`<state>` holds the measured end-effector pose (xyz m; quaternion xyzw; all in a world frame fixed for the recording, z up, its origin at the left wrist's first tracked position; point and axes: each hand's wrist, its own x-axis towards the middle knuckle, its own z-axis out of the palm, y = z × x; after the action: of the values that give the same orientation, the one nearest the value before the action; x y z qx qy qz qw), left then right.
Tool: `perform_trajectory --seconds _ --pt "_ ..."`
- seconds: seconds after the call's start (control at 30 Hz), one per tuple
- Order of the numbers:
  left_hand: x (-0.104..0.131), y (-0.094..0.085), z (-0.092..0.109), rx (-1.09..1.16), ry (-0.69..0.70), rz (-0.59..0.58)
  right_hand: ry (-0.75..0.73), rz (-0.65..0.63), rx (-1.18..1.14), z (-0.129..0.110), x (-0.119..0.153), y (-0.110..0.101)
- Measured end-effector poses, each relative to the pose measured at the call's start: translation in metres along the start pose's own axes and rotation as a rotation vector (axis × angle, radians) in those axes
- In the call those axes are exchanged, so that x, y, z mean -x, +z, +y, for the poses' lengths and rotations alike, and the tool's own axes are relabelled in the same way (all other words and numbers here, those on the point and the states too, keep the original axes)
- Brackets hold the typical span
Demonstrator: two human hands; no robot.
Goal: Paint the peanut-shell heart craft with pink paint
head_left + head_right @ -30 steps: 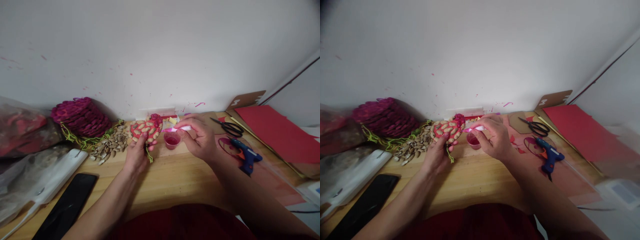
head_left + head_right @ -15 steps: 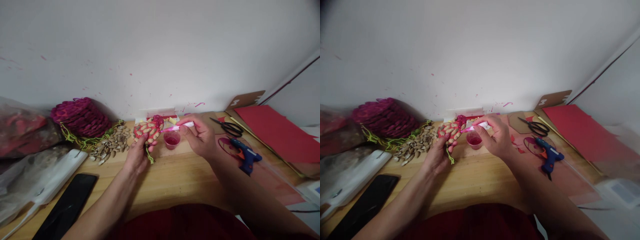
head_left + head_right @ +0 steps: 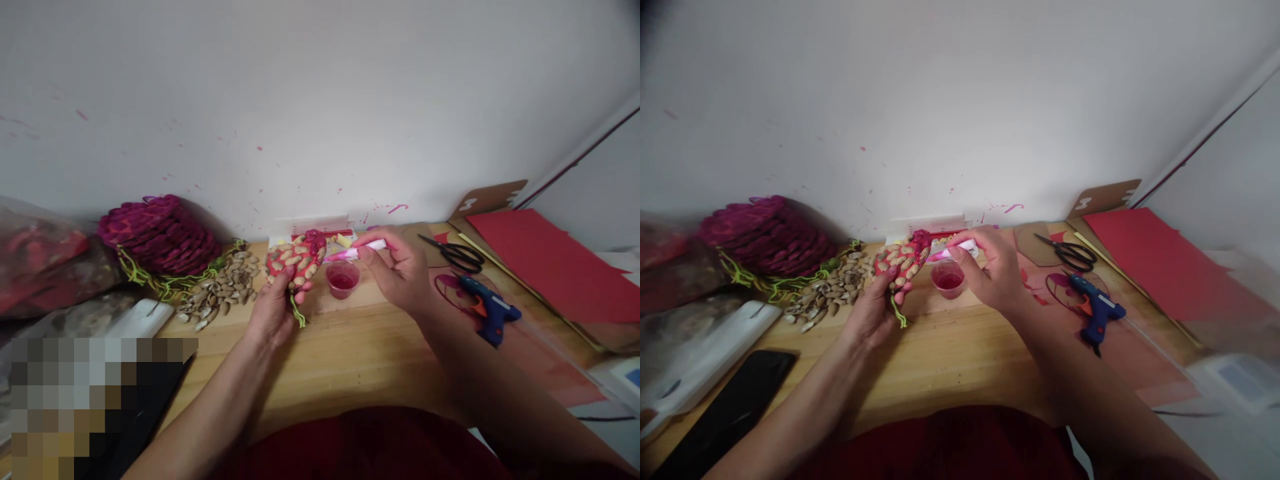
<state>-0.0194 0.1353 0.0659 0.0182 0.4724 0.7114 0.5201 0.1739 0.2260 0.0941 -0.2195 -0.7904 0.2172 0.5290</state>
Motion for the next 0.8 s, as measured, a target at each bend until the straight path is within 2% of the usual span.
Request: perform_trajectory --seconds 0.1,0.27,0.33,0.57,0.8 --pt "-0.001 -0.003 -0.003 -0.021 0.077 -0.033 0.024 -0.023 0.074 0.001 -0.003 -0.005" --pt "-0.004 -0.008 -0.009 -0.108 0.22 -0.101 0.124 -0.367 0.255 0.005 -0.002 0.0" --pt "-0.006 -0.009 -0.01 -0.137 0.266 -0.109 0.133 -0.43 0.361 0.01 0.002 0.005" --pt "-0.008 -0.011 -0.011 -0.176 0.357 -0.129 0.109 -0.409 0.482 0.018 0.008 0.014" --pt "-0.005 -0.009 -0.009 -0.155 0.314 -0.129 0.164 -0.411 0.467 0.012 0.005 0.012"
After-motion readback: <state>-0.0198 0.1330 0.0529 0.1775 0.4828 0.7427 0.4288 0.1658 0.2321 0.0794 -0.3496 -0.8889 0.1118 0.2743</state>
